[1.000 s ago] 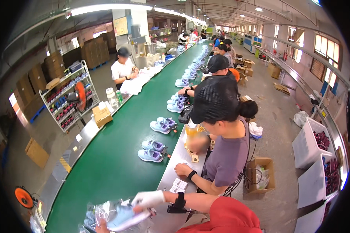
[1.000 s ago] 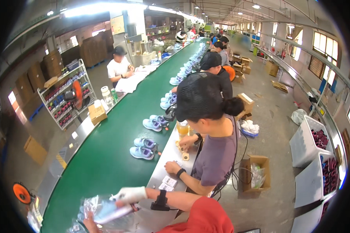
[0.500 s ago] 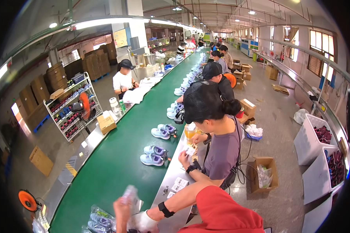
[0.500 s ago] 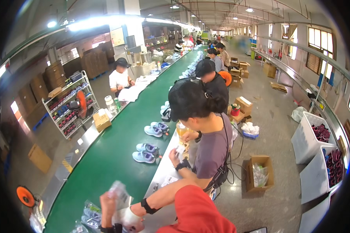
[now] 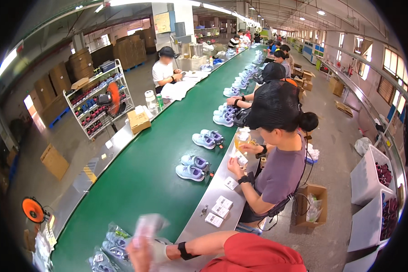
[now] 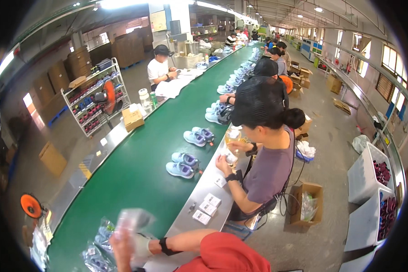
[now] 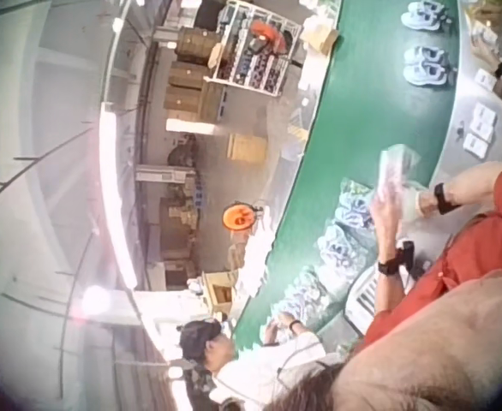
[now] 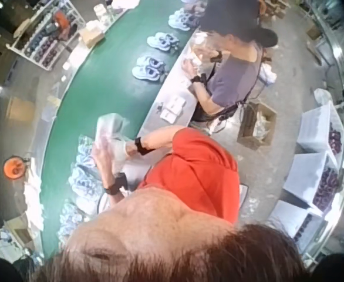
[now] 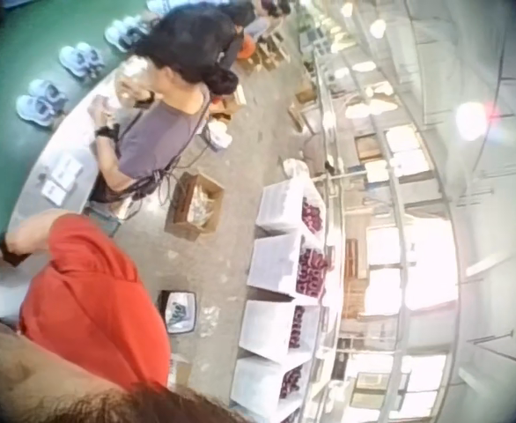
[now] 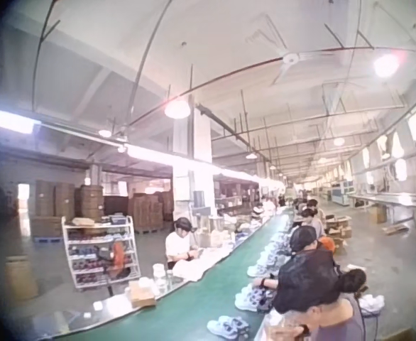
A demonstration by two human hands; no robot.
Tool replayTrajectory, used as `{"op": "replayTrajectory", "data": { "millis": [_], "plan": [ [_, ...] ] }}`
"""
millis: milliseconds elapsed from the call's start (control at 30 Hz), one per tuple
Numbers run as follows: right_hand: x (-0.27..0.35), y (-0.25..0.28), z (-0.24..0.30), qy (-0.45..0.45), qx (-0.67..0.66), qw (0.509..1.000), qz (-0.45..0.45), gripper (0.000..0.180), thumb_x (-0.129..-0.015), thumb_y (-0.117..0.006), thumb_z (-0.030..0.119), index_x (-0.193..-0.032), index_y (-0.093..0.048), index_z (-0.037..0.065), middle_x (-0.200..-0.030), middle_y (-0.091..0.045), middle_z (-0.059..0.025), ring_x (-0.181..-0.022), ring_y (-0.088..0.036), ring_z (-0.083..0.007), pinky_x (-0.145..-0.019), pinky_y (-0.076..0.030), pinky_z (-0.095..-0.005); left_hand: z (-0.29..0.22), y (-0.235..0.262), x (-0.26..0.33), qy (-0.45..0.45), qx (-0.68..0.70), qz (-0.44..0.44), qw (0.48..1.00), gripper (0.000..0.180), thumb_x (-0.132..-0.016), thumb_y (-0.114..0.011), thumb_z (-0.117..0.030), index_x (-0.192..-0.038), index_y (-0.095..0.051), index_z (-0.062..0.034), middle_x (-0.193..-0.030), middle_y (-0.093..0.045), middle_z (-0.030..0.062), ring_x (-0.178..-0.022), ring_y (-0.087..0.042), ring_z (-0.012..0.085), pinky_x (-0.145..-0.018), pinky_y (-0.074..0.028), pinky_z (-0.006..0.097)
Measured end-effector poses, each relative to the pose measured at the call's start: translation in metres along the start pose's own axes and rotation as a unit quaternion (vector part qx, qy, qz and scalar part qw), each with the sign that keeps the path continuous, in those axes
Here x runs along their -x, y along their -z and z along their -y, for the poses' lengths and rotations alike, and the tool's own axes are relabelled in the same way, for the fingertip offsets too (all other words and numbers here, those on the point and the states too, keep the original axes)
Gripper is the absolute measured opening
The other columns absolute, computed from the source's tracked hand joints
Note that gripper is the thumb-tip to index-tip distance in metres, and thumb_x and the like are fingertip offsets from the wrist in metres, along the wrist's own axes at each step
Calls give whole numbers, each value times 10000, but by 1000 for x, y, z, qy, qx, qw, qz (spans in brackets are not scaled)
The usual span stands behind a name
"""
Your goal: The person picks up pairs of light blue sneakers from a green conveyor belt and places them into clear plastic bags. They then seal the bags and move them to a nearby pile. The person briefly walks to a storage area to retrieve a white bin before returning to the conveyor belt to continue packaging shoes.
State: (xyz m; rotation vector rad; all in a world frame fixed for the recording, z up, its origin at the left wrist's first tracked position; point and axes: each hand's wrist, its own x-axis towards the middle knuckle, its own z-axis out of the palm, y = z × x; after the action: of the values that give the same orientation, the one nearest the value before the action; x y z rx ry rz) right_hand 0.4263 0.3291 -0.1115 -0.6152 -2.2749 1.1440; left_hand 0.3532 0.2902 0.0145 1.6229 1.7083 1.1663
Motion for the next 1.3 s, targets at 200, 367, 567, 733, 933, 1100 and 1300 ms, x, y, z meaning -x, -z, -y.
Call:
{"op": "replayTrajectory", "data": {
  "millis": [200,367,567,733,933,1100,1300],
  "plan": [
    [-71,-56,-18,44,-130,988,75,252,-819,-529,220,-1014,-610,83,-1015,-604,-91,-977,-557,-238,-868,-427,-351,56,18,20,-31,-195,-224,954,290,-876,-602,-273,-872,-613,16,-688,-526,-11,-641,-437,90,-558,-381,270],
    [-96,-99,-43,65,-31,988,137,255,-838,-500,197,-994,-643,55,-1031,-622,-89,-983,-575,-229,-890,-426,-331,92,54,10,130,158,-172,964,327,-914,-557,-292,-1028,-597,12,-836,-595,39,-710,-545,123,-656,-449,256],
    [1,4,-33,-151,-46,943,293,373,-770,-590,356,-991,-667,66,-819,-652,-125,-744,-644,-289,-635,-493,-394,85,53,24,181,460,-227,839,418,-925,-538,-269,-1233,-496,11,-1069,-589,107,-931,-572,195,-782,-483,328],
    [26,43,-15,-229,-429,854,185,477,-846,-568,516,-977,-603,59,-663,-551,-41,-643,-573,-98,-489,-437,-272,74,-22,12,316,171,-48,932,520,-887,-519,-191,-1354,-392,1,-1371,-412,188,-1302,-347,253,-1071,-277,342],
    [63,126,-23,-3,74,989,-127,184,-800,-548,192,-883,-640,56,-816,-637,-107,-756,-616,-270,-685,-494,-382,37,-12,-1,189,479,-176,839,213,-894,-571,-197,-999,-602,-16,-821,-625,46,-693,-616,191,-625,-518,340],
    [65,158,28,-110,393,907,-99,303,-711,-626,191,-973,-520,82,-914,-556,-132,-917,-547,-309,-765,-441,-435,29,-35,19,211,282,-177,919,270,-918,-587,-278,-1018,-614,-29,-776,-555,-36,-661,-453,52,-537,-373,220],
    [81,103,4,-29,225,974,-5,218,-787,-591,184,-960,-590,52,-908,-591,-146,-812,-577,-312,-734,-475,-404,-16,-76,21,155,383,-35,910,181,-881,-589,-156,-950,-617,9,-728,-568,-17,-702,-495,54,-633,-439,246]
  ]
}}
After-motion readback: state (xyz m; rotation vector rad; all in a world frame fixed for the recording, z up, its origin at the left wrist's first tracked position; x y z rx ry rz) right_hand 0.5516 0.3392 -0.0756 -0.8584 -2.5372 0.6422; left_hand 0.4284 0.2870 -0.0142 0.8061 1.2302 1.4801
